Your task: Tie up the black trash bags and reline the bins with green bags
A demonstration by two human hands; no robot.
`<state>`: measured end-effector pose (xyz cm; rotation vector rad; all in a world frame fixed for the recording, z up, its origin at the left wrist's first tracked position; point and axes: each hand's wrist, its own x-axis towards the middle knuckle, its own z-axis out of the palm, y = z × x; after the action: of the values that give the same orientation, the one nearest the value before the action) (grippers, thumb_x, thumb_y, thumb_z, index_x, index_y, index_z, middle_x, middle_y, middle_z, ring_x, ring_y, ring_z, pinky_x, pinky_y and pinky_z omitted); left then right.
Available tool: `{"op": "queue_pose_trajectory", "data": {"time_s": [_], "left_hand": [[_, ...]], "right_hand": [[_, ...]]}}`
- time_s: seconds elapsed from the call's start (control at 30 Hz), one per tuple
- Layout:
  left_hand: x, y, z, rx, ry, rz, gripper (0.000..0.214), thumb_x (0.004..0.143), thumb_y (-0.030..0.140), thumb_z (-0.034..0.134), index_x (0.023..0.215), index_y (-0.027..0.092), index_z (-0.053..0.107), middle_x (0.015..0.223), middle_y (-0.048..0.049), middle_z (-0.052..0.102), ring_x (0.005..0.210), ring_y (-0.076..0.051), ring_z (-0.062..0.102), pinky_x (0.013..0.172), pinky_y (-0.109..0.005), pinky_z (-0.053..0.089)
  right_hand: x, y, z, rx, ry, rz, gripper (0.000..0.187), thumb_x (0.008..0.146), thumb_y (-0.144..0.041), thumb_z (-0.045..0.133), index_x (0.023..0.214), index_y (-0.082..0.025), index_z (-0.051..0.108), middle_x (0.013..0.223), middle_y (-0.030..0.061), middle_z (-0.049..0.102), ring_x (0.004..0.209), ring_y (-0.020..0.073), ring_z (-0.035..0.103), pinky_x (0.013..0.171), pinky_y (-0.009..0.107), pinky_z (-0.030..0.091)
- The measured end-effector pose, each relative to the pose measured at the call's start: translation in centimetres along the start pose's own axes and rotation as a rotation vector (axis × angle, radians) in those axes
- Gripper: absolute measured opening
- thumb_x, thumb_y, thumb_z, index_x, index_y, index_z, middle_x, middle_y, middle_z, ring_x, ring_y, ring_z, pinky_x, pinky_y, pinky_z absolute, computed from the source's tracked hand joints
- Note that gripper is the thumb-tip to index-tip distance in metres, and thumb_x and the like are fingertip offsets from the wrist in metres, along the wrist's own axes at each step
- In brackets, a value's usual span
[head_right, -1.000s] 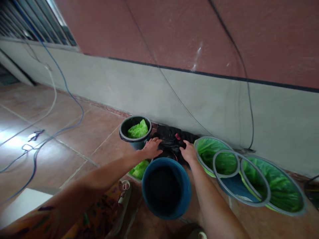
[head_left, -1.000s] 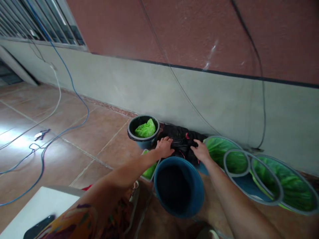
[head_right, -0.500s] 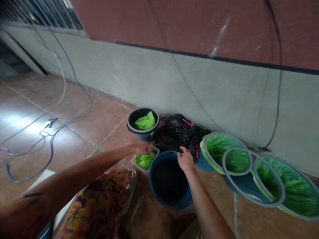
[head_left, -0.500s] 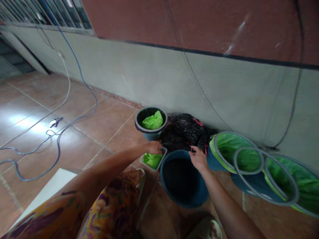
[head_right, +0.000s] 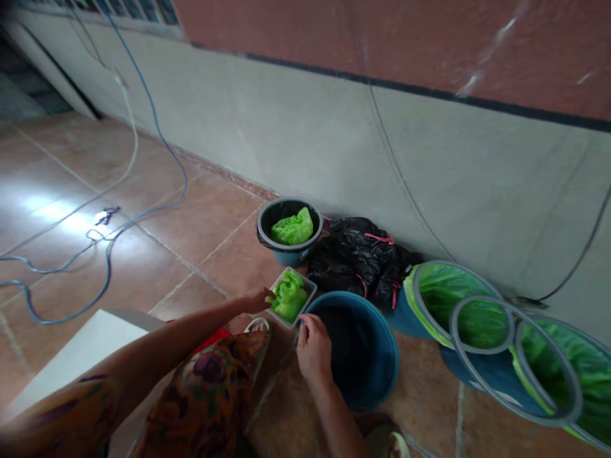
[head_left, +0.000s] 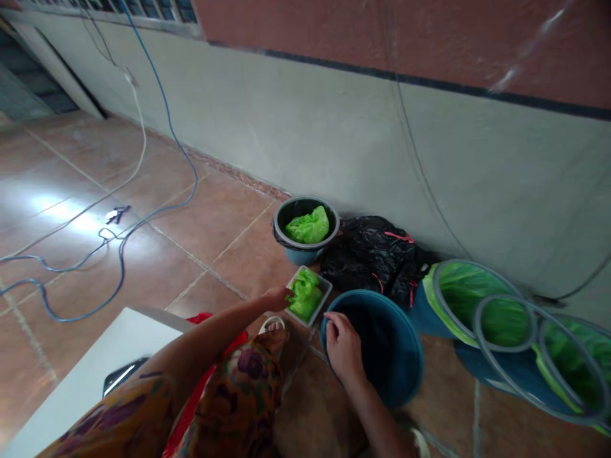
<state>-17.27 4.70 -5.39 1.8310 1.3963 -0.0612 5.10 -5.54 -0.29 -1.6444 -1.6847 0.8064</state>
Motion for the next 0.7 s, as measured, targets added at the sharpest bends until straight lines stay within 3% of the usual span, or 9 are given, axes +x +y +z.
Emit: {"op": "queue_pose_trajectory", "data": {"time_s": [0.1,0.2,0.27,0.37,0.47,0.57,0.63,0.7], "left_hand": [[0.8,-0.3,1.9,0.123,-0.054,0.017,0.048,0.077,0.017,0.065,0.124,0.022,0.066,0.148,-0.0138,0.047,0.132,-0.029,0.048,0.109,-0.04,0.037],[2.7,0.0,3.8,0.222,-0.096,0.028,0.05,0.076,0.022,0.069,0.125,0.026,0.065,0.16,-0.012,0.028,0.144,-0.036,0.031,0.113,-0.053,0.03],[4.0,0.3,4.8,0.183,-0.063,0.007,0.049,0.072,0.019,0.071,0.121,0.022,0.067,0.155,-0.0148,0.037,0.141,-0.039,0.033,0.113,-0.057,0.028],[5.2,0.4,5.5,0.031,0.051,-0.031,0.039,0.073,0.011,0.068,0.111,0.013,0.07,0.131,-0.0169,0.061,0.13,-0.034,0.049,0.113,-0.048,0.032],[4.4,0.5,5.2,-0.163,0.199,-0.045,0.025,0.082,0.014,0.058,0.102,0.015,0.073,0.114,-0.0114,0.071,0.115,-0.025,0.06,0.107,-0.037,0.041],[2.0,0.9,4.4,-0.462,0.321,0.012,0.019,0.082,0.02,0.057,0.089,0.018,0.074,0.098,-0.0058,0.074,0.099,-0.02,0.065,0.097,-0.033,0.048],[0.4,1.4,3.9,-0.673,0.277,0.123,0.016,0.076,0.021,0.06,0.083,0.017,0.074,0.089,-0.0048,0.073,0.089,-0.018,0.066,0.089,-0.03,0.05],[-0.6,1.7,3.6,-0.844,0.156,0.217,0.015,0.071,0.021,0.062,0.079,0.015,0.073,0.082,-0.004,0.072,0.081,-0.017,0.065,0.084,-0.029,0.051]], "right_hand": [[-1.1,-1.4,2.6,0.057,-0.053,-0.025,0.032,0.09,-0.021,0.039,0.101,-0.021,0.069,0.105,0.0099,0.071,0.101,0.0228,0.066,0.093,0.038,0.051],[-2.1,-2.2,4.5,0.103,-0.104,-0.032,0.032,0.091,-0.02,0.039,0.099,-0.022,0.07,0.104,0.0083,0.072,0.101,0.0217,0.067,0.091,0.035,0.052],[-2.5,-2.4,5.1,0.129,-0.148,-0.025,0.033,0.092,-0.02,0.038,0.1,-0.023,0.069,0.105,0.0077,0.072,0.101,0.0206,0.067,0.092,0.034,0.052],[-2.2,-2.4,5.3,0.144,-0.176,0.022,0.032,0.092,-0.022,0.038,0.099,-0.022,0.069,0.105,0.0081,0.071,0.102,0.0206,0.067,0.092,0.034,0.051],[-0.5,-2.0,5.6,0.132,-0.119,0.19,0.031,0.09,-0.031,0.044,0.107,-0.019,0.067,0.105,0.0117,0.072,0.097,0.0241,0.068,0.087,0.037,0.053],[2.8,-1.1,7.0,0.207,0.01,0.462,0.045,0.086,-0.043,0.053,0.119,-0.015,0.062,0.109,0.016,0.071,0.095,0.0269,0.07,0.08,0.038,0.055],[5.3,-0.5,8.4,0.356,0.026,0.645,0.046,0.084,-0.049,0.053,0.113,-0.014,0.064,0.104,0.0148,0.073,0.092,0.0272,0.071,0.073,0.037,0.057],[7.4,0.0,9.6,0.5,0.016,0.797,0.04,0.084,-0.047,0.053,0.1,-0.013,0.068,0.098,0.015,0.075,0.087,0.0273,0.072,0.067,0.036,0.057]]}}
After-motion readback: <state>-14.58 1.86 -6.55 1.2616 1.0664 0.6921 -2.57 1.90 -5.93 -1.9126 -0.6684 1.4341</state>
